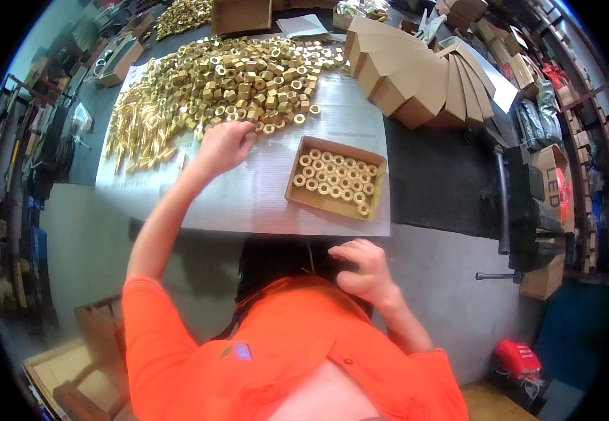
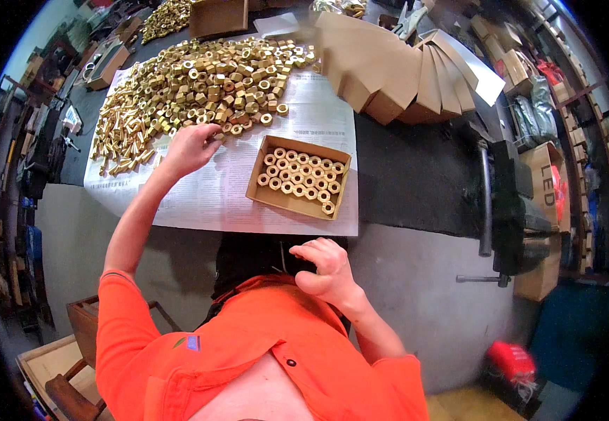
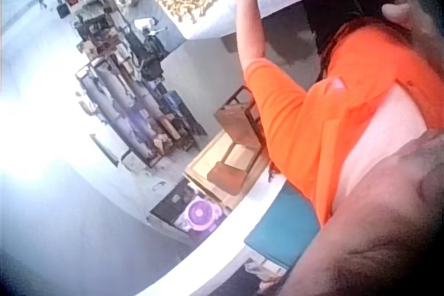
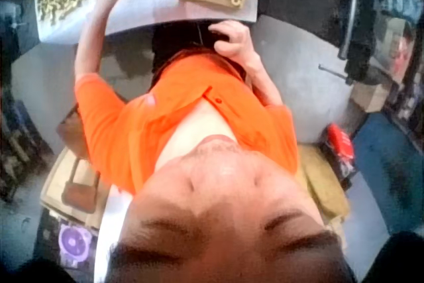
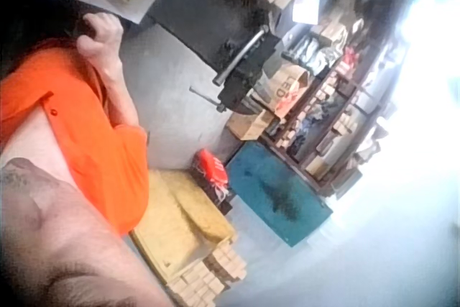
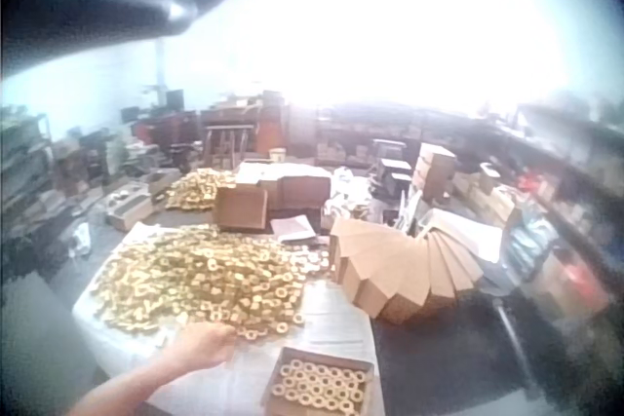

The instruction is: The person picks small brass fittings from a large pile on a table and places them one by one into a small cardboard box. The person continues this repetitive sorting process, filling the box with the hardware.

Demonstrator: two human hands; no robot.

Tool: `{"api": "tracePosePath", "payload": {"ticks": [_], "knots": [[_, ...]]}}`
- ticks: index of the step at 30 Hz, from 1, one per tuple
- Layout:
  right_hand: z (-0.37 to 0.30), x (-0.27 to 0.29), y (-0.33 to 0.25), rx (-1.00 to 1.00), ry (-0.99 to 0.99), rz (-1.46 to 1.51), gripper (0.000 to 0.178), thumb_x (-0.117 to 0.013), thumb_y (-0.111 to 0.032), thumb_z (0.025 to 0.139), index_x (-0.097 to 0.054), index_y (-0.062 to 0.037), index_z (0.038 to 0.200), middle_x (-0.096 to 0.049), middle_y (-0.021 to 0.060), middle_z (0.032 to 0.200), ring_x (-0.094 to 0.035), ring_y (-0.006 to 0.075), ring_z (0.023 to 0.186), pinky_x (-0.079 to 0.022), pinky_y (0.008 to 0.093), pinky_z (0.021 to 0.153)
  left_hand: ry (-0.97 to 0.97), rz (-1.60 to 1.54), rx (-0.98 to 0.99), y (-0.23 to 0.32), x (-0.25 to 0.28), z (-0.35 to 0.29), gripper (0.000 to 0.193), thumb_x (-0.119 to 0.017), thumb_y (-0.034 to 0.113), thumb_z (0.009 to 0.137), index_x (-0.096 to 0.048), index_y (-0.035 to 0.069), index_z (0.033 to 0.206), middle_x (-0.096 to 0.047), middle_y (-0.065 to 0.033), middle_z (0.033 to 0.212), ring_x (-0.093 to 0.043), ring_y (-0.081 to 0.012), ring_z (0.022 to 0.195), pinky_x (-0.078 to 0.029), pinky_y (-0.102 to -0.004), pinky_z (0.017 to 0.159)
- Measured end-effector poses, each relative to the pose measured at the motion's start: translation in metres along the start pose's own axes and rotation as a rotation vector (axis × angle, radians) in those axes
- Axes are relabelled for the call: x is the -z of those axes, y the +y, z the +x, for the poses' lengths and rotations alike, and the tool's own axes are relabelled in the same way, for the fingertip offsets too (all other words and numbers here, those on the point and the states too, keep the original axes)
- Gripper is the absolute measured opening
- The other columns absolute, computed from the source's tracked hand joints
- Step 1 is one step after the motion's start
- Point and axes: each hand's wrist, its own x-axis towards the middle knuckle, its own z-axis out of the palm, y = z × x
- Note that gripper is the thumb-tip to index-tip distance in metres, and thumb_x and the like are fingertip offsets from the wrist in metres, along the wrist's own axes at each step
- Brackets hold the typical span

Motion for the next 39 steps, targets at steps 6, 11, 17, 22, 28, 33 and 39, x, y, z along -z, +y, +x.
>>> {"api": "tracePosePath", "payload": {"ticks": [6,11,17,22,28,33,39], "knots": [[0.001,0.002,-0.004,-0.006,-0.012,-0.009,0.033,-0.058,-0.011,0.058,-0.066,-0.0004,0.089,-0.064,0.0122,0.078,-0.060,0.0293,0.072,-0.049,0.0368,0.069,0.052,0.112,-0.069,0.017,-0.025,0.014,0.021,-0.065,0.024,0.083,-0.063,0.007,0.095,-0.067,-0.0136,0.080,-0.066,-0.0324,0.077,-0.051,-0.0437,0.065],[-0.004,0.004,-0.005,-0.019,0.007,-0.014,0.033,-0.058,-0.010,0.058,-0.065,-0.0008,0.088,-0.065,0.0113,0.078,-0.060,0.0284,0.072,-0.049,0.0367,0.070,0.055,0.269,-0.042,0.019,-0.037,0.027,0.014,-0.060,0.019,0.082,-0.060,0.006,0.077,-0.065,-0.0153,0.069,-0.066,-0.0322,0.067,-0.052,-0.0444,0.059],[-0.005,0.003,-0.004,-0.011,0.018,-0.021,0.032,-0.057,-0.010,0.057,-0.065,-0.0010,0.087,-0.064,0.0101,0.077,-0.060,0.0276,0.071,-0.048,0.0365,0.069,0.033,0.223,-0.028,0.015,-0.032,0.022,0.018,-0.067,0.024,0.081,-0.064,0.006,0.083,-0.064,-0.0139,0.068,-0.065,-0.0321,0.066,-0.050,-0.0442,0.059],[-0.005,0.001,-0.002,0.004,0.028,-0.018,0.033,-0.057,-0.010,0.056,-0.065,-0.0012,0.087,-0.063,0.0098,0.075,-0.059,0.0276,0.069,-0.048,0.0367,0.067,0.019,-0.307,-0.016,0.027,0.002,0.015,0.015,-0.068,0.011,0.082,-0.068,0.004,0.095,-0.067,-0.0117,0.071,-0.065,-0.0199,0.061,-0.048,-0.0327,0.056],[-0.004,0.000,-0.002,0.000,0.023,-0.018,0.034,-0.057,-0.010,0.056,-0.065,-0.0010,0.087,-0.063,0.0106,0.076,-0.059,0.0285,0.070,-0.048,0.0369,0.067,-0.278,-0.419,-0.470,0.098,0.003,0.011,0.012,-0.070,0.009,0.079,-0.066,0.005,0.090,-0.063,-0.0110,0.069,-0.061,-0.0246,0.059,-0.048,-0.0334,0.056],[-0.007,0.004,-0.004,-0.012,0.022,-0.039,0.034,-0.058,-0.011,0.056,-0.065,-0.0011,0.087,-0.064,0.0113,0.077,-0.059,0.0289,0.071,-0.048,0.0369,0.068,-0.369,-0.312,-0.847,0.122,-0.035,0.023,0.010,-0.068,0.014,0.074,-0.066,0.010,0.084,-0.063,-0.0106,0.069,-0.062,-0.0315,0.065,-0.048,-0.0416,0.057],[-0.014,0.005,-0.001,-0.059,0.020,-0.033,0.034,-0.058,-0.012,0.056,-0.065,-0.0010,0.087,-0.064,0.0114,0.078,-0.058,0.0290,0.072,-0.048,0.0366,0.069,-0.420,-0.265,-0.946,0.132,-0.044,0.029,0.010,-0.068,0.015,0.071,-0.067,0.011,0.080,-0.064,-0.0098,0.069,-0.062,-0.0314,0.066,-0.047,-0.0423,0.056]]}}
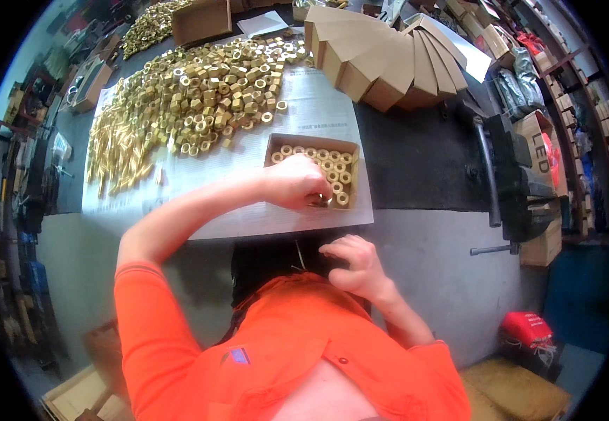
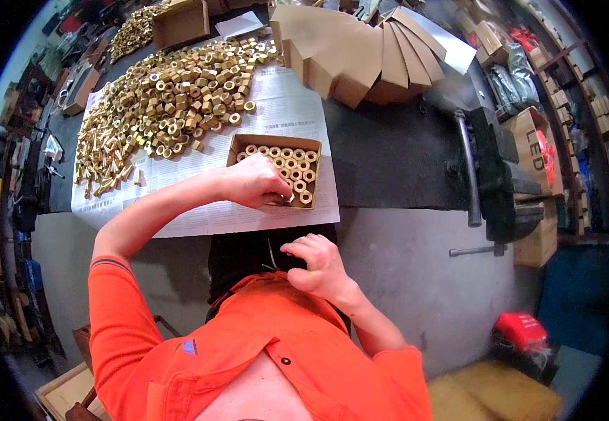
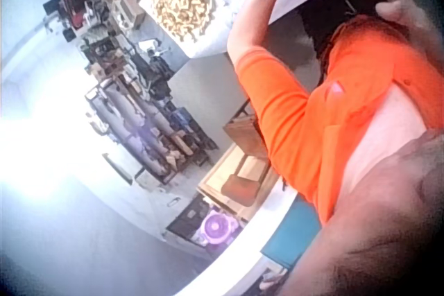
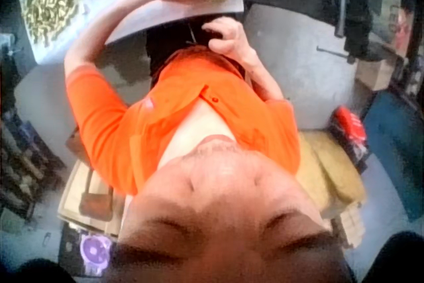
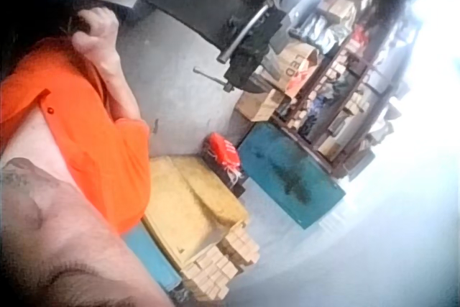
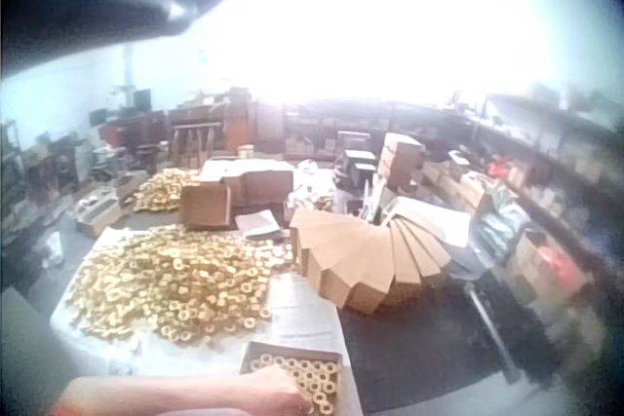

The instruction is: The person picks small brass fittings from a large pile on a table and places them one by one into a small cardboard box. The person continues this repetitive sorting process, filling the box with the hardware.

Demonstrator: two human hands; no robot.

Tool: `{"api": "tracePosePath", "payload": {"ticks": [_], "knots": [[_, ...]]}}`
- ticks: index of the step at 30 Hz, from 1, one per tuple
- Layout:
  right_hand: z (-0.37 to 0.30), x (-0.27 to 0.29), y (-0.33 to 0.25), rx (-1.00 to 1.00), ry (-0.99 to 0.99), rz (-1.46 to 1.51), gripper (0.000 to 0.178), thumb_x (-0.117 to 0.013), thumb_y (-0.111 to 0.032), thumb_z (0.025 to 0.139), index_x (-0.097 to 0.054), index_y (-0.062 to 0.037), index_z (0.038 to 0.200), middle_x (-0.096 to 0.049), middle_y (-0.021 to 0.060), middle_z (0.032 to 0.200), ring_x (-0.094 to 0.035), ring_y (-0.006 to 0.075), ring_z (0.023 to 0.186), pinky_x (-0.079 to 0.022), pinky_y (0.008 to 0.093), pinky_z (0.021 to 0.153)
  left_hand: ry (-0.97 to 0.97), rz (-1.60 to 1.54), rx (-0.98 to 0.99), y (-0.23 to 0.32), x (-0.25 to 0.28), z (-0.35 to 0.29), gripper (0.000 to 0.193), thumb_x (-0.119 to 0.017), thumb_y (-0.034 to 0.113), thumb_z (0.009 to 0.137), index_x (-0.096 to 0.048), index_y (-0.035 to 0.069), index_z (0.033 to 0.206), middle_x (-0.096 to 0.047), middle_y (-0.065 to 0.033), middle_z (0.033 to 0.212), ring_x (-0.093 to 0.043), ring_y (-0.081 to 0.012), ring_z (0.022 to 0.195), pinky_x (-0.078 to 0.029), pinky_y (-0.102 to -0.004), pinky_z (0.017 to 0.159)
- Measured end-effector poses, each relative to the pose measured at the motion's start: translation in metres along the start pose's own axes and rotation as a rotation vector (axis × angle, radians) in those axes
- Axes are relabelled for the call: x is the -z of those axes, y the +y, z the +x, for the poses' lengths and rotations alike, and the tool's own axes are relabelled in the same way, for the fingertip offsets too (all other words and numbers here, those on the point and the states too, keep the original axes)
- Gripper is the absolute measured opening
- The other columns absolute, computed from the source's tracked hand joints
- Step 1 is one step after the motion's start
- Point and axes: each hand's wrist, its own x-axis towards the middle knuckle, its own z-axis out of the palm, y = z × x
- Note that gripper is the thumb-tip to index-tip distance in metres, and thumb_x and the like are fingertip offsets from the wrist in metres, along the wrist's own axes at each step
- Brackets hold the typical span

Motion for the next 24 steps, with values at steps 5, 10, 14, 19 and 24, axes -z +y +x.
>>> {"api": "tracePosePath", "payload": {"ticks": [5,10,14,19,24], "knots": [[0.003,-0.003,0.000,0.020,0.001,0.015,0.035,-0.058,-0.013,0.056,-0.065,-0.0009,0.088,-0.064,0.0120,0.079,-0.058,0.0299,0.072,-0.048,0.0372,0.070,-0.034,0.022,-0.038,-0.004,0.001,0.006,0.009,-0.067,0.013,0.069,-0.067,0.010,0.077,-0.063,-0.0089,0.069,-0.062,-0.0309,0.067,-0.047,-0.0414,0.057],[0.004,-0.002,0.000,0.021,-0.006,0.014,0.036,-0.057,-0.013,0.056,-0.065,-0.0004,0.088,-0.064,0.0126,0.079,-0.058,0.0304,0.072,-0.048,0.0381,0.070,-0.053,0.075,-0.120,-0.005,0.003,0.011,0.008,-0.065,0.011,0.067,-0.067,0.009,0.075,-0.062,-0.0093,0.067,-0.062,-0.0311,0.068,-0.047,-0.0418,0.058],[0.002,-0.003,0.002,0.023,0.007,0.017,0.036,-0.058,-0.014,0.056,-0.066,-0.0001,0.088,-0.064,0.0128,0.079,-0.059,0.0304,0.073,-0.048,0.0380,0.070,-0.049,0.113,-0.140,-0.007,0.001,0.014,0.010,-0.064,0.010,0.066,-0.067,0.010,0.076,-0.062,-0.0087,0.066,-0.063,-0.0308,0.068,-0.048,-0.0428,0.059],[0.003,-0.004,0.002,0.025,-0.006,0.005,0.035,-0.058,-0.014,0.056,-0.065,-0.0002,0.088,-0.065,0.0128,0.079,-0.059,0.0301,0.073,-0.048,0.0378,0.070,-0.062,0.134,-0.137,-0.010,-0.003,0.013,0.013,-0.064,0.010,0.065,-0.067,0.011,0.078,-0.063,-0.0075,0.068,-0.063,-0.0305,0.068,-0.049,-0.0431,0.059],[0.007,-0.002,-0.003,0.039,-0.019,-0.006,0.034,-0.058,-0.013,0.056,-0.066,-0.0004,0.087,-0.065,0.0124,0.078,-0.059,0.0298,0.072,-0.049,0.0376,0.070,-0.003,0.106,-0.097,-0.006,-0.001,0.006,0.010,-0.065,0.012,0.070,-0.067,0.011,0.079,-0.062,-0.0074,0.069,-0.063,-0.0299,0.068,-0.049,-0.0422,0.059]]}}
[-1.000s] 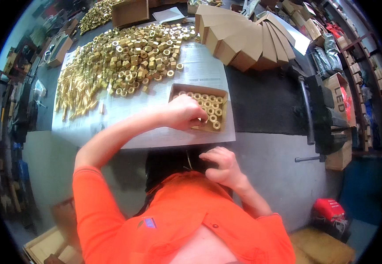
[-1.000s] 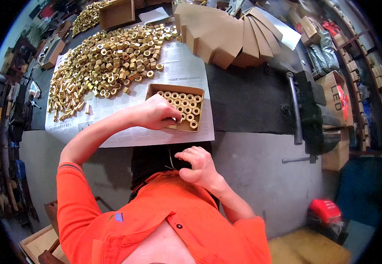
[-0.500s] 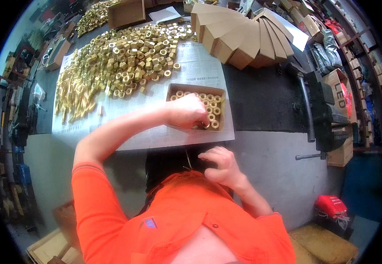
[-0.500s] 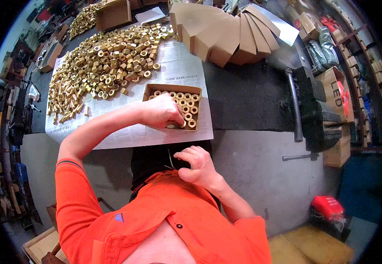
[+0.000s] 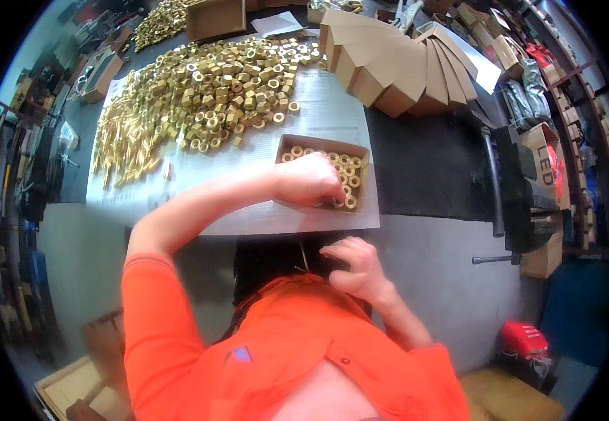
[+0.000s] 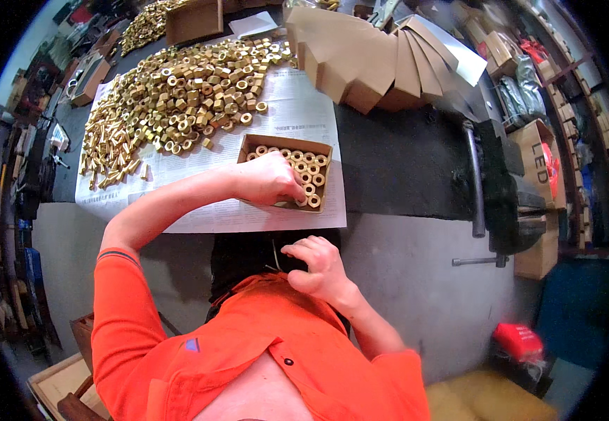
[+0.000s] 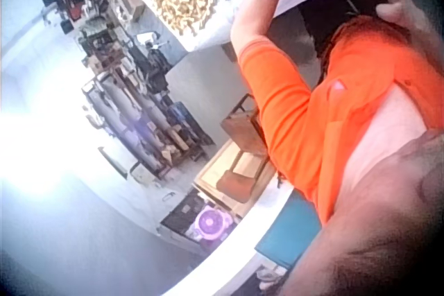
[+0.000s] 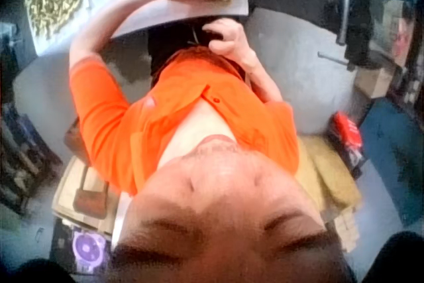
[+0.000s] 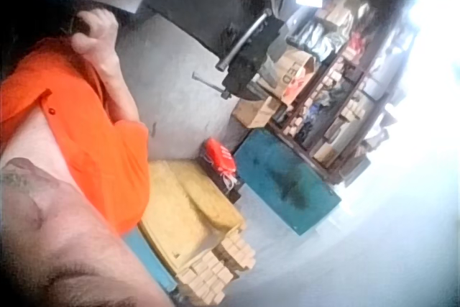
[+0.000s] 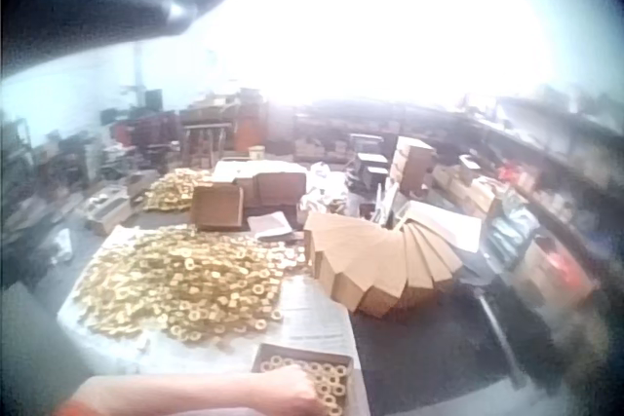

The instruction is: The person picks small brass fittings from a large pile on a table and places them one by one into a small cardboard box. The person continues this repetitive sorting process, filling the box with the hardware.

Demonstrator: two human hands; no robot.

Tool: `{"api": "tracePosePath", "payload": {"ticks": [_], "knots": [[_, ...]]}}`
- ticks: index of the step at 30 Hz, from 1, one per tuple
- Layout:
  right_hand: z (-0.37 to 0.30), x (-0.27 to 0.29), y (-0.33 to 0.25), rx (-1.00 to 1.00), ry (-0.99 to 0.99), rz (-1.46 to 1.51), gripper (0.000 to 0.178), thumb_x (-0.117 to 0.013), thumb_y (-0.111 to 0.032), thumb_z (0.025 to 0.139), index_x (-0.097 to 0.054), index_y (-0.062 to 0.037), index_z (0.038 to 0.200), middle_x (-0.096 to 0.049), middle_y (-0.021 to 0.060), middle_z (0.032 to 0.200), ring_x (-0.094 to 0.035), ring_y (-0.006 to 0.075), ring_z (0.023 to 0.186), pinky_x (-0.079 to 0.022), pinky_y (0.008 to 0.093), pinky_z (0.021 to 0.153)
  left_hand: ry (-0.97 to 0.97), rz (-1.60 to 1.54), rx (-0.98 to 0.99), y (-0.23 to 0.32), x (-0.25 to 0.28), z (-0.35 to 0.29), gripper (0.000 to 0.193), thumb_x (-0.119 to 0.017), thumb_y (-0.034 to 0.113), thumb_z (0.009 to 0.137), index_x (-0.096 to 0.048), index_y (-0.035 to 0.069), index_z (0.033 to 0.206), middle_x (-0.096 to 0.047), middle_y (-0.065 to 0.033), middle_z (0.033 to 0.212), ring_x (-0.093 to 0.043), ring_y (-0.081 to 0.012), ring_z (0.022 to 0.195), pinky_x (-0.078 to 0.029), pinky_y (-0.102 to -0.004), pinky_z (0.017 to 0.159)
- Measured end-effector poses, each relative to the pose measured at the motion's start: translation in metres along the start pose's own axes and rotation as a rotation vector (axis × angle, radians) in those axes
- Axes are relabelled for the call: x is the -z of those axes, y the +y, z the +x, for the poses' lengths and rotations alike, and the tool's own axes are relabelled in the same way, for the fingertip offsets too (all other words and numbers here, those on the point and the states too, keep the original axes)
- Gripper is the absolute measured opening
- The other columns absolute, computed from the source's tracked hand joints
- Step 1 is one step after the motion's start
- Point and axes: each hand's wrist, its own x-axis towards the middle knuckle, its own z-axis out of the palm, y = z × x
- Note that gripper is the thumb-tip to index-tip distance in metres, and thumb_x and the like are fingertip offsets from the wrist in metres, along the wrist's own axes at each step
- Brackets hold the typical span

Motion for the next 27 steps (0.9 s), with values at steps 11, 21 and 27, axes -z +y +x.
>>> {"api": "tracePosePath", "payload": {"ticks": [11,21,27], "knots": [[0.002,-0.003,0.002,0.007,-0.014,0.036,0.033,-0.058,-0.010,0.057,-0.065,-0.0009,0.088,-0.064,0.0115,0.077,-0.059,0.0289,0.071,-0.048,0.0369,0.069,0.256,0.388,0.890,-0.030,0.029,-0.125,0.019,-0.064,0.026,0.084,-0.068,0.009,0.091,-0.066,-0.0109,0.077,-0.066,-0.0299,0.074,-0.052,-0.0410,0.065],[0.002,0.000,-0.001,-0.001,-0.015,0.013,0.033,-0.058,-0.010,0.057,-0.065,-0.0005,0.089,-0.064,0.0114,0.077,-0.060,0.0286,0.072,-0.048,0.0365,0.070,0.078,0.333,1.049,-0.023,0.021,-0.139,0.025,-0.066,0.029,0.079,-0.066,0.007,0.090,-0.067,-0.0142,0.076,-0.065,-0.0344,0.076,-0.051,-0.0455,0.067],[0.003,0.000,-0.002,-0.002,-0.022,0.025,0.033,-0.058,-0.010,0.057,-0.065,-0.0003,0.088,-0.064,0.0113,0.077,-0.060,0.0285,0.073,-0.048,0.0368,0.070,0.174,0.291,1.041,-0.014,0.013,-0.147,0.023,-0.069,0.028,0.077,-0.065,0.005,0.080,-0.066,-0.0146,0.073,-0.064,-0.0348,0.072,-0.050,-0.0445,0.065]]}}
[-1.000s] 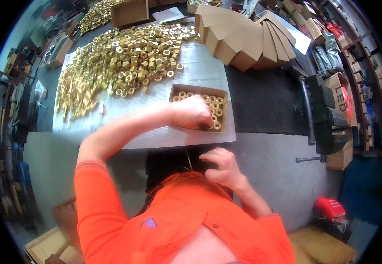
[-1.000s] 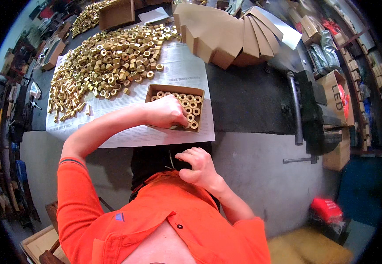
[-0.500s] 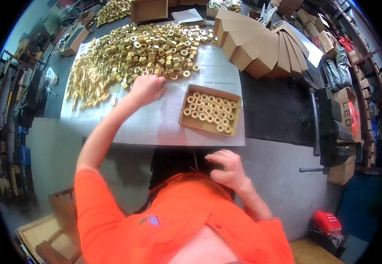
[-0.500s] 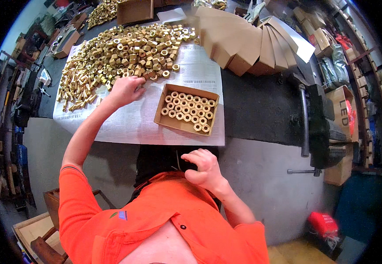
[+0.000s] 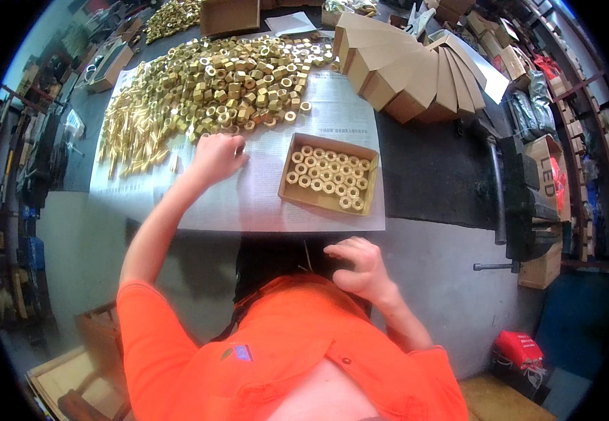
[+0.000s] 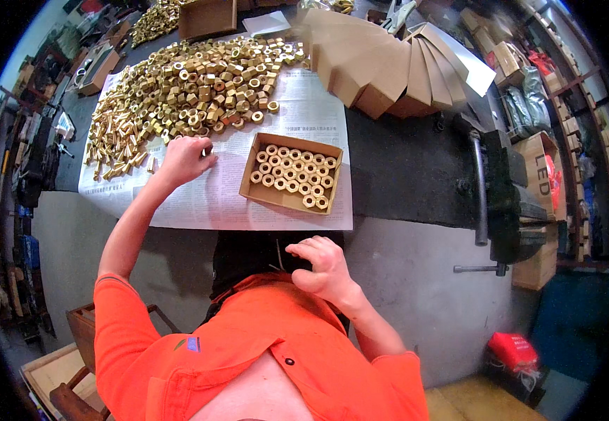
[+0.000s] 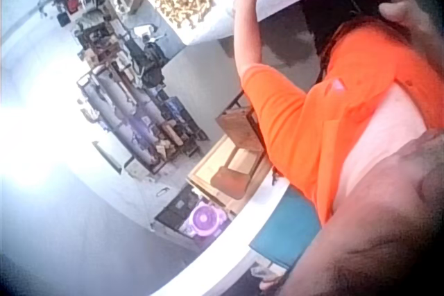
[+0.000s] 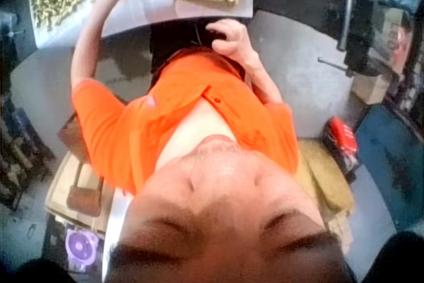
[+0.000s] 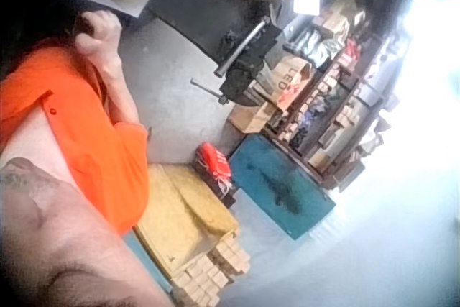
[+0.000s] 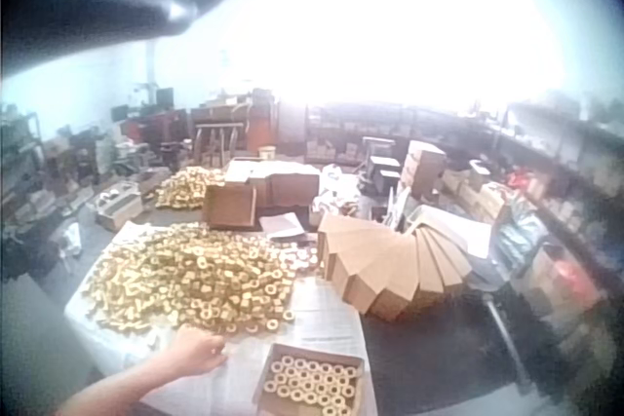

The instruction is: The person picks small brass fittings from a large pile on a table and places them one by one into a small cardboard box. The person continues this repetitive sorting process, filling the box with the hardware.

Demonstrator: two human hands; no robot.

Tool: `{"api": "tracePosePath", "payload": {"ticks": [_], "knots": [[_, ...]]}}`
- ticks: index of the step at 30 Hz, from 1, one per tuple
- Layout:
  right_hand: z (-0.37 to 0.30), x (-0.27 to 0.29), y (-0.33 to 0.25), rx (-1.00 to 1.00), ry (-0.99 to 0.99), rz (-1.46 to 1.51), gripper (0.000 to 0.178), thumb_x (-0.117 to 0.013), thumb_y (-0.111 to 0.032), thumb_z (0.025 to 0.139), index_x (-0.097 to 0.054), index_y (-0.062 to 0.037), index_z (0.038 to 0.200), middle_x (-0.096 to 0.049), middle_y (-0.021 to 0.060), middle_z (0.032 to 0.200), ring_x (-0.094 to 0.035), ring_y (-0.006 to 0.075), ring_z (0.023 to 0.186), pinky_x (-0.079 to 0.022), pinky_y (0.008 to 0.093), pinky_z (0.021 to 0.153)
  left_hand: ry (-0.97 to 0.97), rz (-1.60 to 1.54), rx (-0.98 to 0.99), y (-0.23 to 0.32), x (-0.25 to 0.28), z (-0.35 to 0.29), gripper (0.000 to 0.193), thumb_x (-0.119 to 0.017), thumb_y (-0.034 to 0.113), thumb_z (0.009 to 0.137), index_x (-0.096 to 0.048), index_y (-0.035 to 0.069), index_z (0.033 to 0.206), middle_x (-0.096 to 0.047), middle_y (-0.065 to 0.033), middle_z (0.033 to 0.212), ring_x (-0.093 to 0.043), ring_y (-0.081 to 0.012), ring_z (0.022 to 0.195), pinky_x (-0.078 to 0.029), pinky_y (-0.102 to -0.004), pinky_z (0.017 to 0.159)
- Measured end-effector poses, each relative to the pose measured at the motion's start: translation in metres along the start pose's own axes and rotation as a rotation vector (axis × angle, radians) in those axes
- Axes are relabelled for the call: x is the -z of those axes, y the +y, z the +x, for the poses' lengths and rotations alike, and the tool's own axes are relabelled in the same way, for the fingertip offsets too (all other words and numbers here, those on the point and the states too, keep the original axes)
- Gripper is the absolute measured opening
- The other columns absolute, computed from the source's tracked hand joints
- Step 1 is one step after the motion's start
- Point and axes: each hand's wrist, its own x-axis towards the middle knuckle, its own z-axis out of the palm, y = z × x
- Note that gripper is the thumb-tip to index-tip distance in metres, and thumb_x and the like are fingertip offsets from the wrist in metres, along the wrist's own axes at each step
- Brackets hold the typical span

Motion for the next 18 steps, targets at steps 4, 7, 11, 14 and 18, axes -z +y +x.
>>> {"api": "tracePosePath", "payload": {"ticks": [4,7,11,14,18], "knots": [[0.000,-0.002,-0.001,0.011,0.008,0.000,0.033,-0.058,-0.011,0.057,-0.065,-0.0003,0.088,-0.064,0.0114,0.077,-0.059,0.0289,0.072,-0.048,0.0372,0.069,0.035,-0.062,0.002,-0.002,0.004,-0.006,0.019,-0.070,0.021,0.076,-0.065,0.003,0.079,-0.066,-0.0140,0.071,-0.065,-0.0299,0.067,-0.050,-0.0401,0.062],[-0.002,-0.002,0.001,0.016,0.012,-0.010,0.034,-0.058,-0.011,0.057,-0.065,-0.0004,0.088,-0.063,0.0114,0.077,-0.059,0.0290,0.071,-0.048,0.0375,0.068,0.024,-0.465,0.036,0.011,0.026,-0.002,0.015,-0.072,0.011,0.075,-0.065,0.001,0.085,-0.066,-0.0111,0.074,-0.063,-0.0217,0.064,-0.050,-0.0336,0.061],[-0.001,-0.002,0.000,0.019,0.009,-0.005,0.034,-0.058,-0.011,0.057,-0.065,-0.0009,0.088,-0.064,0.0112,0.077,-0.059,0.0290,0.072,-0.048,0.0375,0.069,-0.034,-0.650,-0.212,0.057,0.054,0.011,0.015,-0.071,0.001,0.075,-0.066,0.001,0.089,-0.067,-0.0080,0.081,-0.062,-0.0172,0.068,-0.050,-0.0295,0.062],[-0.001,-0.004,-0.001,0.021,0.017,0.003,0.034,-0.058,-0.011,0.057,-0.065,-0.0012,0.088,-0.064,0.0110,0.077,-0.059,0.0288,0.072,-0.048,0.0371,0.069,-0.072,-0.512,-0.556,0.086,0.041,0.025,0.015,-0.071,0.005,0.074,-0.067,0.007,0.088,-0.066,-0.0085,0.084,-0.064,-0.0280,0.072,-0.051,-0.0358,0.061],[-0.001,-0.001,-0.003,-0.004,0.014,-0.001,0.033,-0.058,-0.011,0.057,-0.065,-0.0014,0.088,-0.063,0.0105,0.077,-0.058,0.0285,0.072,-0.047,0.0369,0.069,-0.127,-0.286,-0.868,0.114,0.015,0.039,0.013,-0.070,0.018,0.072,-0.065,0.012,0.083,-0.060,-0.0064,0.077,-0.062,-0.0312,0.070,-0.049,-0.0436,0.058]]}}
